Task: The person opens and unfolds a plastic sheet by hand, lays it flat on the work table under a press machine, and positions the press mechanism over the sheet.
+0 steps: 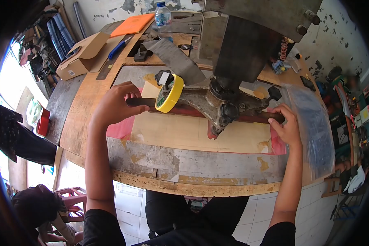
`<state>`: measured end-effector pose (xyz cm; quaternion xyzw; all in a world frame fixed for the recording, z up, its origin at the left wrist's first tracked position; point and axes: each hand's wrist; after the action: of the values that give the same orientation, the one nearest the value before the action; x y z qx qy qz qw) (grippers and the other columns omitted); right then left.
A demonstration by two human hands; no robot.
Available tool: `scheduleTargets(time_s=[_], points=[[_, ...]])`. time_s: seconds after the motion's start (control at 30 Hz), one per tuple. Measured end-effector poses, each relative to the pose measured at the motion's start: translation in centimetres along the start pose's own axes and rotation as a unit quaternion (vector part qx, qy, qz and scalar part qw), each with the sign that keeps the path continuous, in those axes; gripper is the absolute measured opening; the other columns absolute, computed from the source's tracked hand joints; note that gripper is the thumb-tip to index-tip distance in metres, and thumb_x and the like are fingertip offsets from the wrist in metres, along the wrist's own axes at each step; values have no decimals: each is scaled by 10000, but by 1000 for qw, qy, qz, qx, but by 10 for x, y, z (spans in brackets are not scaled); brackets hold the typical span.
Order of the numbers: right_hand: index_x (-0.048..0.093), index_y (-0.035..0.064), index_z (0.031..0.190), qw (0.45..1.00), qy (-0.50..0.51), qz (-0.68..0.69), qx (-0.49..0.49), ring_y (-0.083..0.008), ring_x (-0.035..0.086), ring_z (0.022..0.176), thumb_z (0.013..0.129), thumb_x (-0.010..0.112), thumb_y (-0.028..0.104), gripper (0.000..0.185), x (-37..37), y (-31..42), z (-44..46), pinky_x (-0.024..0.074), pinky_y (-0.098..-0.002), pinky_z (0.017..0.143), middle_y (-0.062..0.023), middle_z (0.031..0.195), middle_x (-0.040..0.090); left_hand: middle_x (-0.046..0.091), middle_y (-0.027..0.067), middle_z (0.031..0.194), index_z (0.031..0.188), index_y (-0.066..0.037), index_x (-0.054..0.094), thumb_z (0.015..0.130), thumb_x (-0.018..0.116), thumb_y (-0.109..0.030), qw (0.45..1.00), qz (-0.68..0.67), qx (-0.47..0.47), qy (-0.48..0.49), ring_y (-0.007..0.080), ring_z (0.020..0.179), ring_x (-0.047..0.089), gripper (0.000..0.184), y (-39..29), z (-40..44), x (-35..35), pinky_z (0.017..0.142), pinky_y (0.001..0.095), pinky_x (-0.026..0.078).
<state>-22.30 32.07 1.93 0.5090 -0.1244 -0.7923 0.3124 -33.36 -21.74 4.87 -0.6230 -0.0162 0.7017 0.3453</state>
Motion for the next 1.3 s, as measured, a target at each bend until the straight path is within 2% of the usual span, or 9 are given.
scheduleTargets(time_s=[0.37,0.73,1.3], points=[[677,-33,988,1000,4,-3,15,-251,642,882,860,818,71,217,-2,3,0,517,-346,843,-130,955,655,736,99,940,970,-28,757,736,983,-363,1000,0,6,-12,268,881,697,467,2,1,1,801,389,562],[678,-36,975,1000,3,0,2,-257,640,869,874,828,95,223,-1,2,1,511,-349,815,-132,929,640,745,89,952,966,-30,763,739,983,-378,1000,0,4,-10,251,883,697,470,5,1,0,802,381,561],[710,-30,993,999,-21,-21,-19,-245,671,884,907,804,68,161,-3,6,2,524,-346,805,-124,950,681,748,94,964,993,-27,767,766,961,-360,999,-9,44,-19,253,885,709,447,6,2,1,801,384,567]])
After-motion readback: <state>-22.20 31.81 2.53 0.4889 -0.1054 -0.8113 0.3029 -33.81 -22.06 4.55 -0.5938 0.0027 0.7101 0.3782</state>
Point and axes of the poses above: each hand's wrist, its own z-axis towards the middle knuckle, its own x-axis out of the palm, y = z × x
